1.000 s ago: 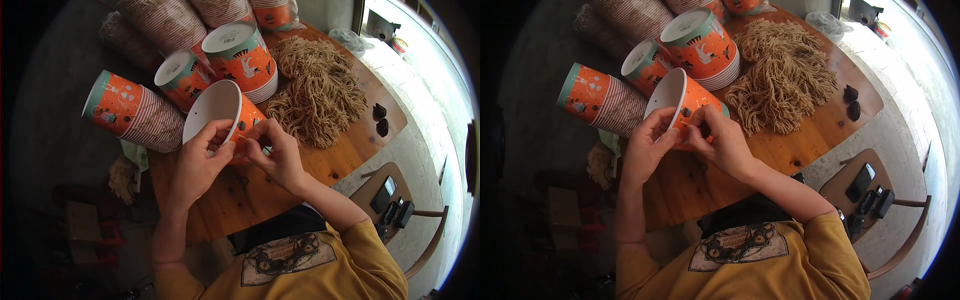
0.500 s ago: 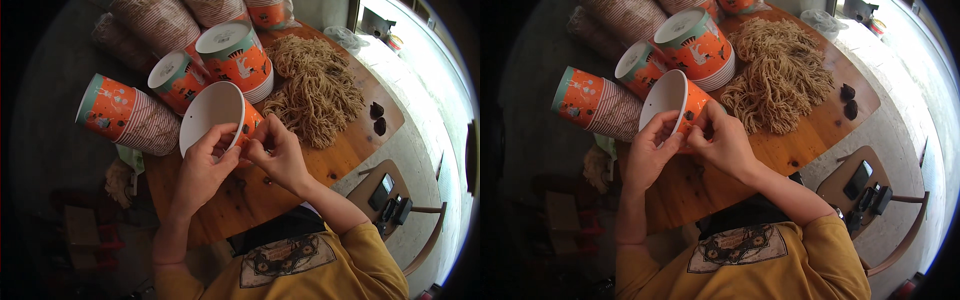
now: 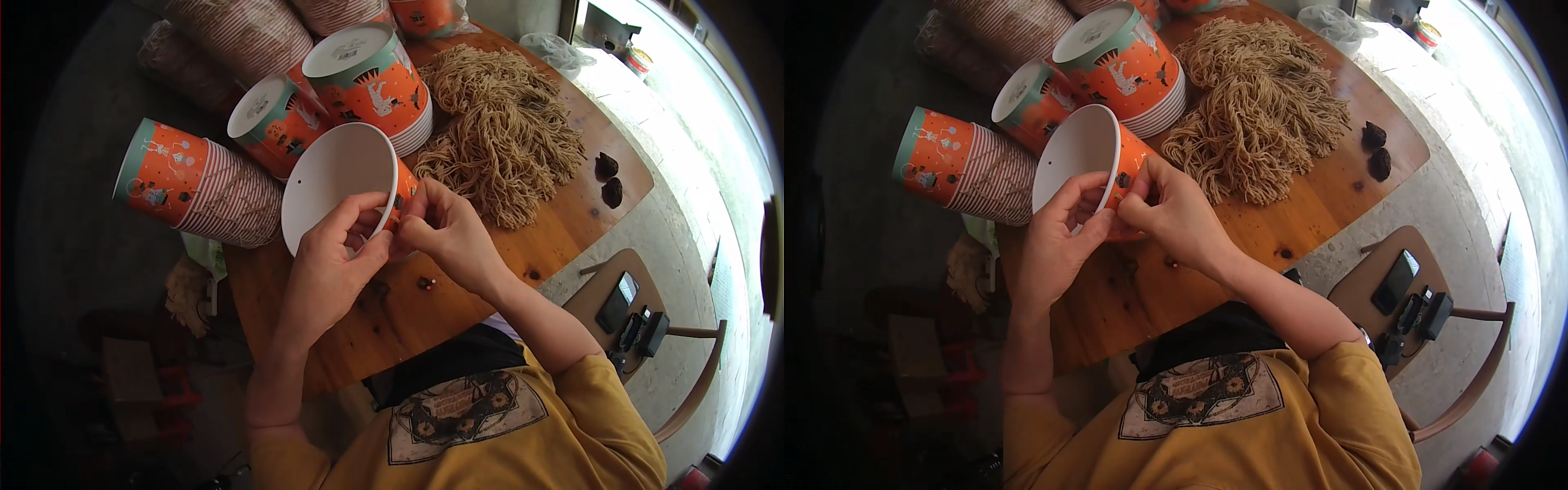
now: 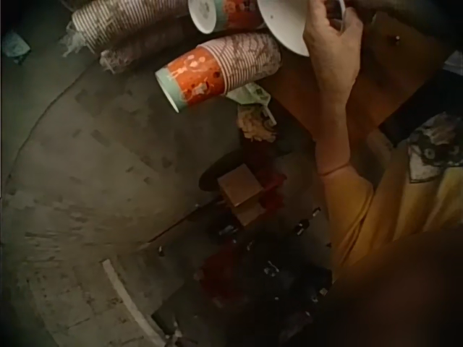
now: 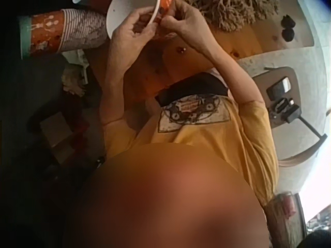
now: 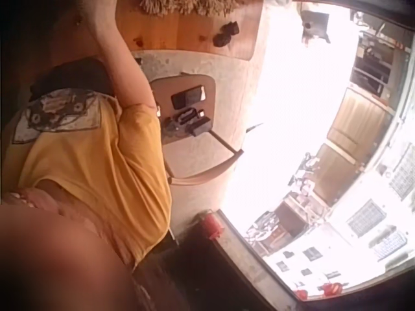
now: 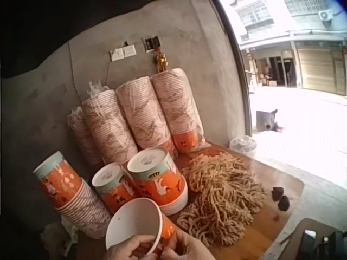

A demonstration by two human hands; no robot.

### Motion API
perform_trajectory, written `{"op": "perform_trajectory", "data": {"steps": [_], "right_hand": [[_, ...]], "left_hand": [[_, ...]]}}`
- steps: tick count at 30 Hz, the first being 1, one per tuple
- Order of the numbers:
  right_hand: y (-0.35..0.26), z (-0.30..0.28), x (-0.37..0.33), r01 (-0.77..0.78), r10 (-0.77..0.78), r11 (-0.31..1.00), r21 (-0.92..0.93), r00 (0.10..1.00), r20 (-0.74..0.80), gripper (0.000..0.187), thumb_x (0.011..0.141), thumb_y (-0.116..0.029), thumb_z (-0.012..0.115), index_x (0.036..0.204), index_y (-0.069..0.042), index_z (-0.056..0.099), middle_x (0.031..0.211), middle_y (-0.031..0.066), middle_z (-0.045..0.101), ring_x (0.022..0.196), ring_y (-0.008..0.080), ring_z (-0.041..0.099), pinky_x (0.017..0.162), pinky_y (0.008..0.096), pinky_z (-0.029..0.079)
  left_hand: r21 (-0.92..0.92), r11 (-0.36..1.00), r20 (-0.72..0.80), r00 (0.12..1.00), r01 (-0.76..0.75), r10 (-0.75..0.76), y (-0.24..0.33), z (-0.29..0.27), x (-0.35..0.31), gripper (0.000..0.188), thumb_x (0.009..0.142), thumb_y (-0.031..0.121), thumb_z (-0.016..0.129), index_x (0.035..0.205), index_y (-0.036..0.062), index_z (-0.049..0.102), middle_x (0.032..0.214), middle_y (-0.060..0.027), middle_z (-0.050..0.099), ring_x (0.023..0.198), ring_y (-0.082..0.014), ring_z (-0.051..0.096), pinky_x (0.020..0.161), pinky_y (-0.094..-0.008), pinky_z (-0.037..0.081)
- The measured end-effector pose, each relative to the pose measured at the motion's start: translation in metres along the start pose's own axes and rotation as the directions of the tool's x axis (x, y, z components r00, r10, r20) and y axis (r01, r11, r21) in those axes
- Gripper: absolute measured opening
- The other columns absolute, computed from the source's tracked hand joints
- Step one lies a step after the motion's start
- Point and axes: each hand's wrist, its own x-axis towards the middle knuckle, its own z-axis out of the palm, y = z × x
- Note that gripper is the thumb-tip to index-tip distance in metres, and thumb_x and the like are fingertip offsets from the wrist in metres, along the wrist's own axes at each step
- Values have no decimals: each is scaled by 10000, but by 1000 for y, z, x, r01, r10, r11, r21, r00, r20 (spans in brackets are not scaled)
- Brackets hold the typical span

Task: Manually attaching strings and beads to the rims of paper bowls for manufacturing assembly.

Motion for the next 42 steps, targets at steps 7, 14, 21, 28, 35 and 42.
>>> {"op": "perform_trajectory", "data": {"steps": [7, 14, 21, 28, 35, 42], "right_hand": [[-5, -1, -2, -27, 27, 1000, 12, 1000, 11, 111, 809, -72, 583, 813, -38, 478, 789, 17, 572, 724, 65, 556, 687, 224, 478], [-3, -5, -1, -37, 34, 996, 83, 999, 34, 116, 826, -77, 587, 820, -31, 480, 781, 34, 595, 706, 88, 593, 684, 234, 507], [-5, -4, -3, -69, 65, 975, 210, 998, 25, 139, 874, -93, 582, 847, -1, 482, 784, 69, 606, 711, 147, 658, 649, 257, 550], [-1, -4, -3, -77, 70, 973, 217, 997, 42, 152, 928, -128, 561, 897, -2, 480, 820, 89, 626, 733, 171, 677, 651, 266, 558], [-5, -22, -18, -85, 88, 992, -91, 996, 32, 185, 962, -219, 529, 1053, -82, 446, 719, 11, 576, 531, 55, 532, 414, 174, 379], [-32, -19, 11, 165, -146, 834, -526, 986, 78, 198, 844, -182, 682, 990, -55, 641, 607, -5, 472, 553, 65, 401, 520, 253, 378]], "left_hand": [[52, 999, -3, 1000, -5, 5, 0, 1, -1, 314, 868, 3, 577, 1181, 0, 545, 988, -83, 645, 841, -120, 628, 715, -256, 531], [100, 994, 18, 999, -43, 41, -3, 3, 0, 279, 897, 39, 562, 1172, -1, 544, 973, -88, 641, 838, -117, 625, 707, -254, 525], [-31, 999, 69, 997, -23, 25, -11, -1, 7, 212, 975, 125, 489, 1123, -7, 562, 936, -69, 635, 806, -92, 599, 716, -247, 503], [93, 993, 149, 985, 73, -87, -16, -5, 27, 138, 956, 113, 498, 980, -15, 542, 847, -81, 629, 752, -142, 605, 695, -292, 494], [276, 955, -42, 991, -111, 127, -9, -11, 23, 93, 942, 86, 478, 901, 2, 473, 792, -140, 578, 726, -314, 591, 672, -377, 471], [416, 825, 19, 910, -384, 414, -4, -14, 33, 91, 955, 109, 504, 977, 29, 541, 877, -35, 575, 788, -95, 556, 680, -252, 447]]}}
